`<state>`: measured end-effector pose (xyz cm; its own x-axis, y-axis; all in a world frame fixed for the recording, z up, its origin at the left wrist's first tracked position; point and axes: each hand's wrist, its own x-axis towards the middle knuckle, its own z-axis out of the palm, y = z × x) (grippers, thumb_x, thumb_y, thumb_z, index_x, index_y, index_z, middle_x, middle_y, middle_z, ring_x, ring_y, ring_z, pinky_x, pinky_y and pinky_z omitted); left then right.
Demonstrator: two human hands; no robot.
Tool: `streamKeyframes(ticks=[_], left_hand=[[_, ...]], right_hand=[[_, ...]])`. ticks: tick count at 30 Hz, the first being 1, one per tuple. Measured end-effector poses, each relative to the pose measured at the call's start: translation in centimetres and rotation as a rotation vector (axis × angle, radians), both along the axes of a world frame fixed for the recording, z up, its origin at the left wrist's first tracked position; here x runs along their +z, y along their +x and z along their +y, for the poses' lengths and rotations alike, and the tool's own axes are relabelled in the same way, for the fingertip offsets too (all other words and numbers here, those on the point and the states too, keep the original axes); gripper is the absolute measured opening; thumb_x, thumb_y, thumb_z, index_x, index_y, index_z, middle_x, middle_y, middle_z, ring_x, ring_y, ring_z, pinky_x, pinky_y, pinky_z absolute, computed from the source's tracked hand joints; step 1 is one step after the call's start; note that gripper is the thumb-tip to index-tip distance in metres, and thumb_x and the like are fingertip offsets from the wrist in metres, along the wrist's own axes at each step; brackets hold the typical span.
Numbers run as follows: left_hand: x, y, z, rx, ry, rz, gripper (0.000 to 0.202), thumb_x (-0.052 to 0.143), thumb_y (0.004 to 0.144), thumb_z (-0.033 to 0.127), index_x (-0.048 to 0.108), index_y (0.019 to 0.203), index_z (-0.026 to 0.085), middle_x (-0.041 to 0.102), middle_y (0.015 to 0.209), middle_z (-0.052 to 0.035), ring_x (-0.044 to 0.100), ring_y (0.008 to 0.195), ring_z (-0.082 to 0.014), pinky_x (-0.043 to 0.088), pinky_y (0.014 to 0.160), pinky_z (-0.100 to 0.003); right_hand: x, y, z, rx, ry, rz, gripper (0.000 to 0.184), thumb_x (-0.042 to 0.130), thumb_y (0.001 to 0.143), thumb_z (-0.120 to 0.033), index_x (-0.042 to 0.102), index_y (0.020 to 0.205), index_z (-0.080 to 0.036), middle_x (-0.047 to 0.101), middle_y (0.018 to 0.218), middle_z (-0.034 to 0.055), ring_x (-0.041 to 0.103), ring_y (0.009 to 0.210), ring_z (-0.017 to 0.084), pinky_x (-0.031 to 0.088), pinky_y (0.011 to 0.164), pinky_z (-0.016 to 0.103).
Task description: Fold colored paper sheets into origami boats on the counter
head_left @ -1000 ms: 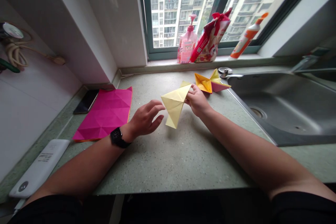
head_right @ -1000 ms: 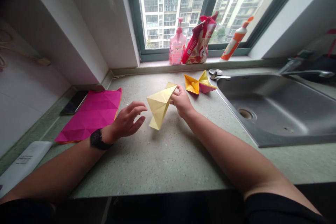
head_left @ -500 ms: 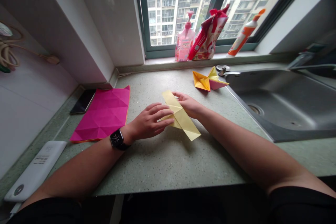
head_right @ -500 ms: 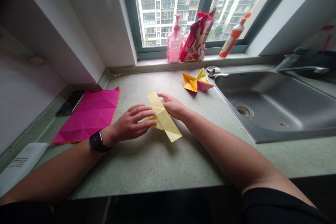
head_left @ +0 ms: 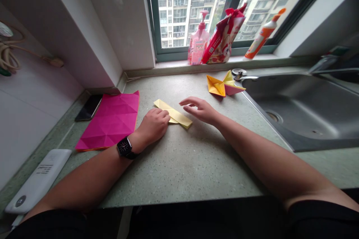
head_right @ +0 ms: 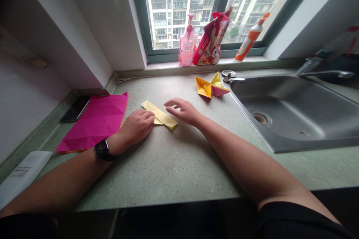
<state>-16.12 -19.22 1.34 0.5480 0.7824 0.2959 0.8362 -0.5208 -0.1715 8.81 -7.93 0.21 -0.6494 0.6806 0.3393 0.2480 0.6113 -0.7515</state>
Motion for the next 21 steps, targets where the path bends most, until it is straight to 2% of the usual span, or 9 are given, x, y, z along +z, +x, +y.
streamKeyframes(ticks=[2, 4, 7, 10, 12, 16, 18, 21], left_hand=[[-0.2, -0.1, 0.0, 0.029, -0.036, -0.009, 0.012, 0.059, 0.098, 0.011, 0.069, 0.094, 0.016, 0.075, 0.106, -0.0115, 0.067, 0.097, -0.0275, 0.054, 0.086, -0.042], [-0.3, -0.1, 0.0, 0.039, -0.066, -0.032, 0.014, 0.056, 0.097, 0.01, 0.069, 0.096, 0.015, 0.075, 0.107, -0.0126, 0.066, 0.096, -0.0272, 0.054, 0.084, -0.041], [-0.4, -0.3, 0.0, 0.061, -0.087, -0.056, 0.017, 0.053, 0.095, 0.01, 0.068, 0.096, 0.015, 0.074, 0.102, -0.0135, 0.065, 0.088, -0.0273, 0.053, 0.079, -0.041], [-0.6, -0.4, 0.0, 0.089, -0.07, -0.066, 0.016, 0.052, 0.093, 0.011, 0.067, 0.093, 0.015, 0.072, 0.096, -0.0144, 0.064, 0.082, -0.0284, 0.051, 0.073, -0.042], [-0.7, -0.4, 0.0, 0.084, -0.052, -0.095, 0.015, 0.052, 0.094, 0.013, 0.066, 0.091, 0.016, 0.072, 0.093, -0.0143, 0.063, 0.081, -0.0285, 0.051, 0.072, -0.042], [-0.4, -0.1, -0.2, 0.043, -0.051, -0.131, 0.012, 0.057, 0.097, 0.02, 0.066, 0.088, 0.017, 0.071, 0.091, -0.0131, 0.065, 0.084, -0.0287, 0.052, 0.077, -0.042], [-0.3, 0.0, -0.2, 0.012, -0.06, -0.121, 0.012, 0.061, 0.097, 0.023, 0.067, 0.089, 0.017, 0.072, 0.094, -0.0126, 0.067, 0.089, -0.0289, 0.054, 0.08, -0.043], [-0.4, 0.2, -0.2, -0.098, -0.073, -0.136, 0.012, 0.061, 0.101, 0.024, 0.07, 0.097, 0.016, 0.075, 0.104, -0.013, 0.07, 0.105, -0.0299, 0.057, 0.096, -0.046]], right_hand=[[0.5, 0.4, -0.4, 0.14, 0.131, -0.136, 0.032, 0.074, 0.096, -0.048, 0.079, 0.118, -0.026, 0.077, 0.12, 0.0101, 0.07, 0.114, 0.028, 0.056, 0.102, 0.048], [0.7, 0.7, -0.5, 0.22, 0.218, -0.257, 0.033, 0.081, 0.09, -0.045, 0.08, 0.118, -0.027, 0.076, 0.119, 0.0094, 0.069, 0.112, 0.028, 0.055, 0.103, 0.047], [0.8, 1.0, -0.5, 0.258, 0.24, -0.351, 0.033, 0.084, 0.087, -0.04, 0.08, 0.116, -0.027, 0.075, 0.119, 0.0091, 0.068, 0.112, 0.029, 0.054, 0.102, 0.046], [0.8, 1.1, -0.4, 0.277, 0.227, -0.372, 0.037, 0.088, 0.085, -0.042, 0.078, 0.117, -0.028, 0.073, 0.123, 0.009, 0.068, 0.114, 0.029, 0.054, 0.103, 0.046], [0.8, 1.1, -0.4, 0.278, 0.231, -0.378, 0.033, 0.087, 0.086, -0.04, 0.078, 0.115, -0.028, 0.074, 0.122, 0.0089, 0.067, 0.113, 0.028, 0.054, 0.103, 0.045], [0.6, 1.0, -0.2, 0.252, 0.23, -0.334, 0.013, 0.077, 0.093, -0.029, 0.08, 0.106, -0.026, 0.075, 0.116, 0.0087, 0.069, 0.107, 0.025, 0.056, 0.098, 0.043], [0.3, 1.0, 0.1, 0.236, 0.222, -0.315, 0.009, 0.074, 0.093, -0.024, 0.08, 0.1, -0.026, 0.076, 0.113, 0.0079, 0.07, 0.105, 0.024, 0.056, 0.097, 0.042], [0.0, 1.1, 0.6, 0.22, 0.214, -0.3, 0.01, 0.073, 0.091, -0.019, 0.081, 0.092, -0.026, 0.077, 0.11, 0.0066, 0.071, 0.102, 0.023, 0.056, 0.097, 0.042]])
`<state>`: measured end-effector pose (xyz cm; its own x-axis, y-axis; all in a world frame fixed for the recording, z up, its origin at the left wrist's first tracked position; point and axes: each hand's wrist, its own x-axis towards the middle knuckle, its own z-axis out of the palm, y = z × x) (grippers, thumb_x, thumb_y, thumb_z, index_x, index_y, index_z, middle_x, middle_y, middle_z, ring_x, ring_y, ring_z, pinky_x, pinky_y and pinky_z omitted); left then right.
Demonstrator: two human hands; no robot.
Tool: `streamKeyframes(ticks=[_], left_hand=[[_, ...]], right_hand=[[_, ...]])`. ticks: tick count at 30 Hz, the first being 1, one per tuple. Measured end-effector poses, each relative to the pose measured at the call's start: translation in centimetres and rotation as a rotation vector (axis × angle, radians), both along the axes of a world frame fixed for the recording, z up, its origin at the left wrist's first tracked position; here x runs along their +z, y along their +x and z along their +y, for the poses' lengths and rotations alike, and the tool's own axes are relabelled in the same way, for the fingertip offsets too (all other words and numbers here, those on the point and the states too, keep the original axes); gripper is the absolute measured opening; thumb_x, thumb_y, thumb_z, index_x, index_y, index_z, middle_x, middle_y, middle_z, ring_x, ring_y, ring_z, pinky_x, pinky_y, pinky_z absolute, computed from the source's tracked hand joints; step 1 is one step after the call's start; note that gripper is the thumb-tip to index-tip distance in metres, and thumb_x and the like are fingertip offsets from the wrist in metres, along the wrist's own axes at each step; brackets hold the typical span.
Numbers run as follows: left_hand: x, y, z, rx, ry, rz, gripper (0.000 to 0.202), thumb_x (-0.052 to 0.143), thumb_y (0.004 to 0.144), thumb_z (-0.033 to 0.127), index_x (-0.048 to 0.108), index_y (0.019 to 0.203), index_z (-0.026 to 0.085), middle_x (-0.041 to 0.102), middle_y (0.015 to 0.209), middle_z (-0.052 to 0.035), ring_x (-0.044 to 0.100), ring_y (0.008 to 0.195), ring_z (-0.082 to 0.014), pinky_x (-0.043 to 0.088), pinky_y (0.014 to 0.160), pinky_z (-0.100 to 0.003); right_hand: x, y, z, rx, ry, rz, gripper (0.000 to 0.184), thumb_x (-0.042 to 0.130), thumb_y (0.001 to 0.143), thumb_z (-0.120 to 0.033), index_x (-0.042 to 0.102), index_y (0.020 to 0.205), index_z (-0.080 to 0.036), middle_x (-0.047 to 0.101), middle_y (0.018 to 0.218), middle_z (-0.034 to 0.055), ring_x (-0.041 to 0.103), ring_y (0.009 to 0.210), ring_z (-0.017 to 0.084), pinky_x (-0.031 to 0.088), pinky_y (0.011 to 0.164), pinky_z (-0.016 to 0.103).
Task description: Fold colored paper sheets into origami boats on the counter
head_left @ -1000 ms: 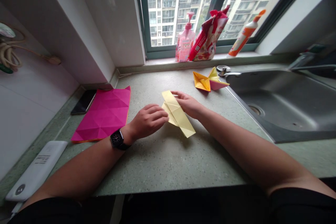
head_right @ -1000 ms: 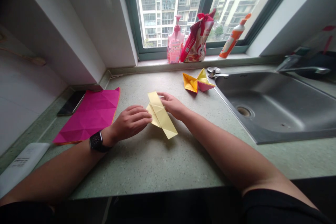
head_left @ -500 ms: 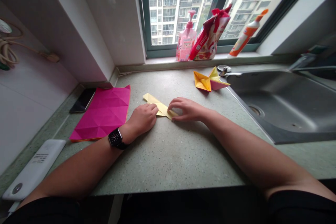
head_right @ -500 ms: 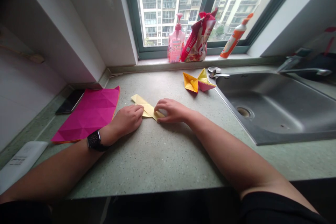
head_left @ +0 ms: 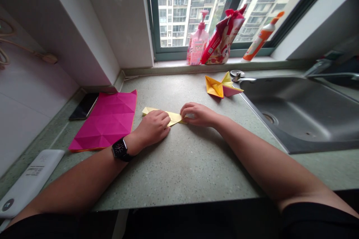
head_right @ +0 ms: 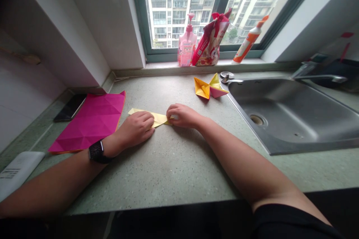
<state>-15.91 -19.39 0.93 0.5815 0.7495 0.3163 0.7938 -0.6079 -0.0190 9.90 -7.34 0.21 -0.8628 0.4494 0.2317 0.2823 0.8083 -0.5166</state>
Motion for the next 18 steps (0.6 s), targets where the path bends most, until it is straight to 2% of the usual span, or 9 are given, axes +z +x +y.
streamKeyframes(ticks=[3, 6, 11, 18], left_hand=[[-0.7, 0.1, 0.2, -0.124, -0.004, -0.068, 0.022, 0.057, 0.106, 0.022, 0.07, 0.122, 0.014, 0.075, 0.128, -0.0155, 0.066, 0.13, -0.0309, 0.053, 0.115, -0.052], [-1.4, 0.2, 0.2, -0.169, -0.056, -0.125, 0.033, 0.051, 0.111, 0.022, 0.065, 0.14, 0.014, 0.07, 0.145, -0.0162, 0.063, 0.14, -0.0285, 0.052, 0.12, -0.051], [-1.5, 0.3, 0.3, -0.192, -0.164, -0.149, 0.032, 0.048, 0.114, 0.024, 0.067, 0.138, 0.016, 0.071, 0.145, -0.0146, 0.067, 0.135, -0.0255, 0.054, 0.118, -0.049], [-1.6, 0.3, 0.5, -0.187, -0.163, -0.15, 0.033, 0.052, 0.112, 0.023, 0.066, 0.141, 0.017, 0.071, 0.143, -0.0137, 0.067, 0.133, -0.0262, 0.055, 0.117, -0.049]], right_hand=[[-0.2, 0.1, 0.3, 0.008, -0.005, 0.028, 0.009, 0.074, 0.091, -0.019, 0.081, 0.091, -0.025, 0.078, 0.109, 0.0065, 0.071, 0.1, 0.023, 0.057, 0.095, 0.042], [-0.3, 0.1, 0.3, 0.007, -0.017, 0.046, 0.008, 0.075, 0.091, -0.02, 0.081, 0.091, -0.026, 0.078, 0.108, 0.0066, 0.071, 0.1, 0.023, 0.057, 0.096, 0.043], [-0.2, 0.2, 0.3, -0.03, -0.013, 0.035, 0.007, 0.074, 0.094, -0.024, 0.081, 0.092, -0.026, 0.076, 0.107, 0.0076, 0.069, 0.101, 0.024, 0.057, 0.098, 0.044], [-0.4, 0.3, 0.4, -0.091, 0.002, 0.003, 0.012, 0.071, 0.098, -0.03, 0.078, 0.091, -0.024, 0.073, 0.106, 0.0094, 0.067, 0.1, 0.025, 0.056, 0.094, 0.043]])
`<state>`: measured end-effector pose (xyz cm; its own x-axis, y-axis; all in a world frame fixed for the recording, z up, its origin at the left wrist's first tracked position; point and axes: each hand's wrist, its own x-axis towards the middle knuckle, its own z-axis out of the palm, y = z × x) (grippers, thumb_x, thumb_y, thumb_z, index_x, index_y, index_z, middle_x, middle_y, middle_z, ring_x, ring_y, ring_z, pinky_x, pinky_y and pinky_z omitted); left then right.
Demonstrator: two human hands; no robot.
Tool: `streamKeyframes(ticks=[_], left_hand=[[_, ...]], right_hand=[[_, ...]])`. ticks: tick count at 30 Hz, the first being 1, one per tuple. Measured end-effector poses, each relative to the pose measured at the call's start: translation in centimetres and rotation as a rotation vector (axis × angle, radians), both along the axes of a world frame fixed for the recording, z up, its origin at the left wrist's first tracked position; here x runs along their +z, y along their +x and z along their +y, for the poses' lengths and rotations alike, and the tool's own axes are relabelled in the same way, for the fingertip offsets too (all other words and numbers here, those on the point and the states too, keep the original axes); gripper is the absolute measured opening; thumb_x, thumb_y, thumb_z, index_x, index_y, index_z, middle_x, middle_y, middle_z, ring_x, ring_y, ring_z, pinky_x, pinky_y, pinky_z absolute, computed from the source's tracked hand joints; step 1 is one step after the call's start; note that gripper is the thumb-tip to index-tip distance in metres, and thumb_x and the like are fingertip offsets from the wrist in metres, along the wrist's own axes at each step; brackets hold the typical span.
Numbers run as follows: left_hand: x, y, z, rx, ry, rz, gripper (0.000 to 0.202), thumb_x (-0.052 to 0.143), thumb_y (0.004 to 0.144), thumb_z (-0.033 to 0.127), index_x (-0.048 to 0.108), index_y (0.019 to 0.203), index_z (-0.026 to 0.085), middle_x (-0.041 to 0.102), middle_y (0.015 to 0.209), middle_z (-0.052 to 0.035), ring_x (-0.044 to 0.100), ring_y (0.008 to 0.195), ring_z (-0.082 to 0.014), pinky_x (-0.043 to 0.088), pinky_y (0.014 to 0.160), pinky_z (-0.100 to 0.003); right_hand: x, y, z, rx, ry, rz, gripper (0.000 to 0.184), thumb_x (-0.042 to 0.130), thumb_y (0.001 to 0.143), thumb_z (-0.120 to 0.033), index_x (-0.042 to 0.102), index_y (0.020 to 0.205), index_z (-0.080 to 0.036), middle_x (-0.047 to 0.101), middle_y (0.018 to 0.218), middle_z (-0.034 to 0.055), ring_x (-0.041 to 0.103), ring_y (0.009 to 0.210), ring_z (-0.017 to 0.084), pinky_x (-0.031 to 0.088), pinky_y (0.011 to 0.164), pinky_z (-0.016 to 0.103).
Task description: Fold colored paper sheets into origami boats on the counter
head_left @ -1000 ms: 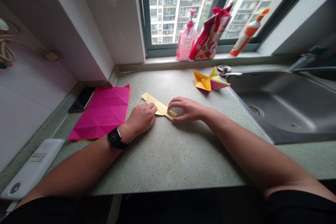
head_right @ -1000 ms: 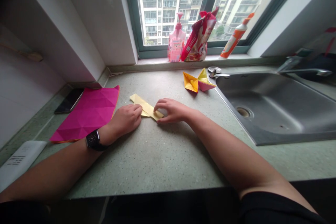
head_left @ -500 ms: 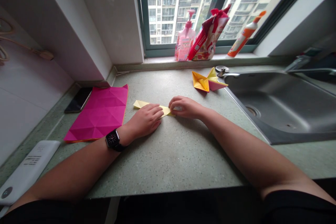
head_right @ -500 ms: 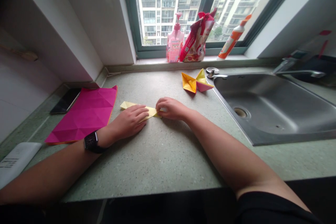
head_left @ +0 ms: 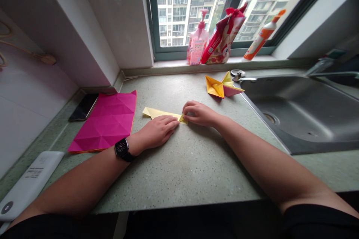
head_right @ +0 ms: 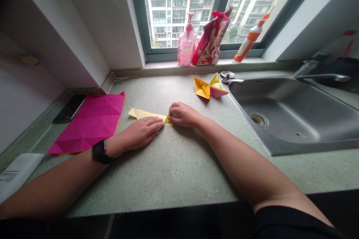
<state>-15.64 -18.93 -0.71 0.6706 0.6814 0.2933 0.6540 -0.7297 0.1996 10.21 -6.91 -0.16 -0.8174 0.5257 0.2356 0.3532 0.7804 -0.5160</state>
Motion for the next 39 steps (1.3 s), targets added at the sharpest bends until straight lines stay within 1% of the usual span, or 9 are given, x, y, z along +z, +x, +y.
streamKeyframes(ticks=[7, 12, 19, 23, 28, 31, 34, 39], left_hand=[[-0.4, -0.1, 0.1, -0.001, 0.022, 0.002, 0.038, 0.052, 0.111, 0.023, 0.062, 0.147, 0.016, 0.07, 0.145, -0.0168, 0.066, 0.135, -0.0285, 0.056, 0.116, -0.051], [-0.4, 0.0, 0.1, 0.015, 0.029, 0.025, 0.039, 0.053, 0.111, 0.023, 0.062, 0.149, 0.019, 0.068, 0.148, -0.0154, 0.063, 0.139, -0.0286, 0.053, 0.119, -0.053], [-0.4, 0.2, 0.1, 0.017, 0.052, 0.042, 0.04, 0.055, 0.108, 0.022, 0.064, 0.148, 0.02, 0.068, 0.147, -0.0152, 0.063, 0.14, -0.03, 0.052, 0.119, -0.053], [-0.3, 0.2, 0.2, 0.016, 0.045, 0.038, 0.038, 0.057, 0.108, 0.022, 0.065, 0.145, 0.02, 0.069, 0.146, -0.0145, 0.064, 0.138, -0.0294, 0.053, 0.118, -0.052], [-0.1, 0.2, 0.3, 0.01, 0.033, 0.013, 0.03, 0.058, 0.107, 0.02, 0.069, 0.135, 0.017, 0.071, 0.142, -0.0144, 0.065, 0.135, -0.0286, 0.055, 0.116, -0.051], [0.1, 0.3, 0.3, 0.004, 0.024, 0.004, 0.027, 0.057, 0.107, 0.018, 0.069, 0.131, 0.017, 0.071, 0.14, -0.0136, 0.066, 0.133, -0.0284, 0.056, 0.115, -0.051], [0.2, 0.3, 0.3, -0.005, 0.004, -0.019, 0.026, 0.056, 0.107, 0.017, 0.068, 0.13, 0.017, 0.071, 0.139, -0.0138, 0.067, 0.131, -0.0282, 0.057, 0.115, -0.052], [0.1, 0.2, 0.3, -0.007, -0.034, -0.049, 0.028, 0.053, 0.108, 0.018, 0.066, 0.132, 0.018, 0.071, 0.139, -0.0144, 0.066, 0.133, -0.028, 0.056, 0.117, -0.053]], right_hand=[[-0.4, -0.2, 0.2, -0.024, 0.011, -0.016, 0.011, 0.072, 0.098, -0.03, 0.077, 0.092, -0.023, 0.071, 0.105, 0.0092, 0.066, 0.099, 0.024, 0.054, 0.093, 0.041], [-0.9, -0.4, 0.3, -0.098, 0.07, -0.052, 0.008, 0.074, 0.096, -0.028, 0.077, 0.091, -0.022, 0.07, 0.102, 0.0089, 0.065, 0.097, 0.024, 0.054, 0.091, 0.04], [-1.2, -0.4, 0.5, -0.101, 0.077, -0.052, 0.006, 0.076, 0.095, -0.026, 0.077, 0.091, -0.022, 0.07, 0.103, 0.0088, 0.065, 0.096, 0.024, 0.053, 0.089, 0.039], [-1.1, -0.5, 0.1, -0.119, 0.087, -0.065, 0.004, 0.078, 0.094, -0.027, 0.077, 0.094, -0.023, 0.07, 0.106, 0.0091, 0.065, 0.101, 0.026, 0.052, 0.093, 0.04], [-1.0, -0.9, -0.6, -0.178, 0.118, -0.096, 0.013, 0.083, 0.092, -0.032, 0.076, 0.1, -0.025, 0.07, 0.113, 0.0096, 0.063, 0.109, 0.029, 0.05, 0.099, 0.044], [-0.9, -1.3, -1.1, -0.209, 0.127, -0.125, 0.019, 0.086, 0.091, -0.037, 0.075, 0.101, -0.025, 0.069, 0.117, 0.0107, 0.062, 0.113, 0.031, 0.049, 0.1, 0.045], [-1.0, -1.6, -1.3, -0.241, 0.128, -0.152, 0.025, 0.087, 0.089, -0.043, 0.074, 0.102, -0.025, 0.069, 0.12, 0.0114, 0.061, 0.114, 0.032, 0.049, 0.099, 0.045], [-1.0, -1.8, -1.4, -0.265, 0.134, -0.176, 0.029, 0.087, 0.089, -0.048, 0.074, 0.102, -0.026, 0.068, 0.121, 0.0109, 0.061, 0.115, 0.032, 0.049, 0.1, 0.045]])
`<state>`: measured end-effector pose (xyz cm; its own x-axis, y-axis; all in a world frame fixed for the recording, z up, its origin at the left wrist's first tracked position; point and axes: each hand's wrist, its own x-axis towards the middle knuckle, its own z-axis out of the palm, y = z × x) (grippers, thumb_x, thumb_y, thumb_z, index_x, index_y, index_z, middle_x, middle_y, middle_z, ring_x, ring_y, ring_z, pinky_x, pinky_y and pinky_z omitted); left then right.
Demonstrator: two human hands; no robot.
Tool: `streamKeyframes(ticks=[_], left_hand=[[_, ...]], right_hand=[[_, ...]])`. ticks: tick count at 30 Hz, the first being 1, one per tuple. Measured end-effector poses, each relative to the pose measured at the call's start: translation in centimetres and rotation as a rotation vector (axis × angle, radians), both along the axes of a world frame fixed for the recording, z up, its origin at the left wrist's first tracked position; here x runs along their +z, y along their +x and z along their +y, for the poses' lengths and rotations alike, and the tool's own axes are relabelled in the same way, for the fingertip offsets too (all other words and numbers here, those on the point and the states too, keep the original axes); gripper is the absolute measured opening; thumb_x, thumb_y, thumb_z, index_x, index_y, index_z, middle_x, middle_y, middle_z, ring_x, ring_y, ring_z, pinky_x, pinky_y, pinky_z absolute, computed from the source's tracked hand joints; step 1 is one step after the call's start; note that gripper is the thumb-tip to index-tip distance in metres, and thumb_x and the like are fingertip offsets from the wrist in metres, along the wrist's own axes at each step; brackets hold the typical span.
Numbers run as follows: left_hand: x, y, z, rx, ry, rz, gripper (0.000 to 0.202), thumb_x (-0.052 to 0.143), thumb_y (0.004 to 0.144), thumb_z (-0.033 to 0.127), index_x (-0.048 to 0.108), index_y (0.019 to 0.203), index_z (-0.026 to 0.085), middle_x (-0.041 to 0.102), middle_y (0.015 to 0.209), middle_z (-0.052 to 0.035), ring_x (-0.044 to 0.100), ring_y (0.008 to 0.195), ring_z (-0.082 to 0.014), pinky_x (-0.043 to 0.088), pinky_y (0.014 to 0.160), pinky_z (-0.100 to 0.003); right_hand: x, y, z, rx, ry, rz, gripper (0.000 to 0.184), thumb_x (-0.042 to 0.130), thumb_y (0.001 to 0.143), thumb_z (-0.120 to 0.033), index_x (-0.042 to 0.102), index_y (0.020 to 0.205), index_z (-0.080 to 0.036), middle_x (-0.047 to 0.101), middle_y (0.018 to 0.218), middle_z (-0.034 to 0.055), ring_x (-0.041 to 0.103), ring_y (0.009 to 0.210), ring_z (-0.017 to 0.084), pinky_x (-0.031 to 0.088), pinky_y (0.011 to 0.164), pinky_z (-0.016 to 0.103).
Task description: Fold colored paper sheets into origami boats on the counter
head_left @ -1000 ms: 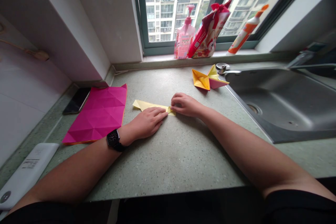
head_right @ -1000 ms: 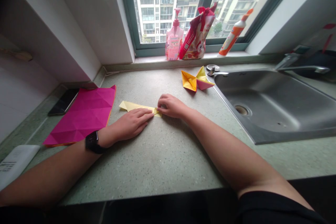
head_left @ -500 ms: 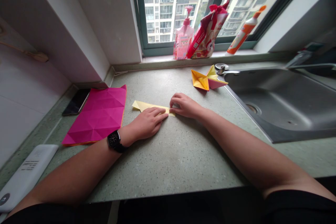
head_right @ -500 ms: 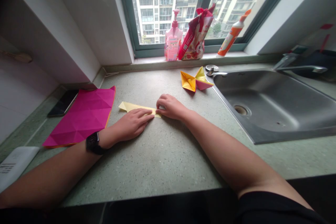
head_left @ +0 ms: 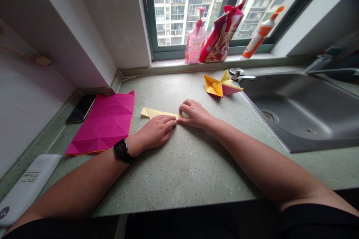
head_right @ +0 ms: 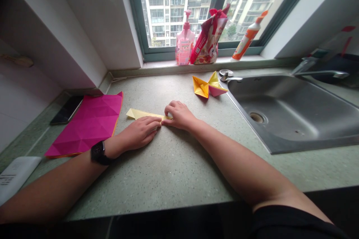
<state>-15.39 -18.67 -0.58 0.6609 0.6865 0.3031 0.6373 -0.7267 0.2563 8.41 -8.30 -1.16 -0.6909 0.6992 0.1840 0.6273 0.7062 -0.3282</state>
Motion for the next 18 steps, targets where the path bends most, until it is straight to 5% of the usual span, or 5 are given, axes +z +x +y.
streamKeyframes(ticks=[10, 18], left_hand=[[0.3, 0.0, 0.0, 0.018, -0.05, 0.034, 0.048, 0.059, 0.102, 0.016, 0.058, 0.15, 0.021, 0.066, 0.151, -0.0117, 0.063, 0.139, -0.0292, 0.051, 0.122, -0.053], [0.2, 0.1, -0.1, 0.029, -0.019, 0.062, 0.038, 0.057, 0.107, 0.02, 0.065, 0.144, 0.021, 0.07, 0.143, -0.0127, 0.065, 0.134, -0.0297, 0.055, 0.117, -0.053]], right_hand=[[0.5, 0.1, 0.8, -0.009, -0.001, -0.05, 0.03, 0.089, 0.088, -0.048, 0.076, 0.102, -0.026, 0.069, 0.118, 0.0109, 0.063, 0.114, 0.032, 0.049, 0.096, 0.044], [0.8, 1.1, 1.8, -0.027, 0.011, -0.101, 0.031, 0.092, 0.085, -0.047, 0.075, 0.1, -0.026, 0.069, 0.116, 0.0107, 0.062, 0.113, 0.033, 0.049, 0.096, 0.045]])
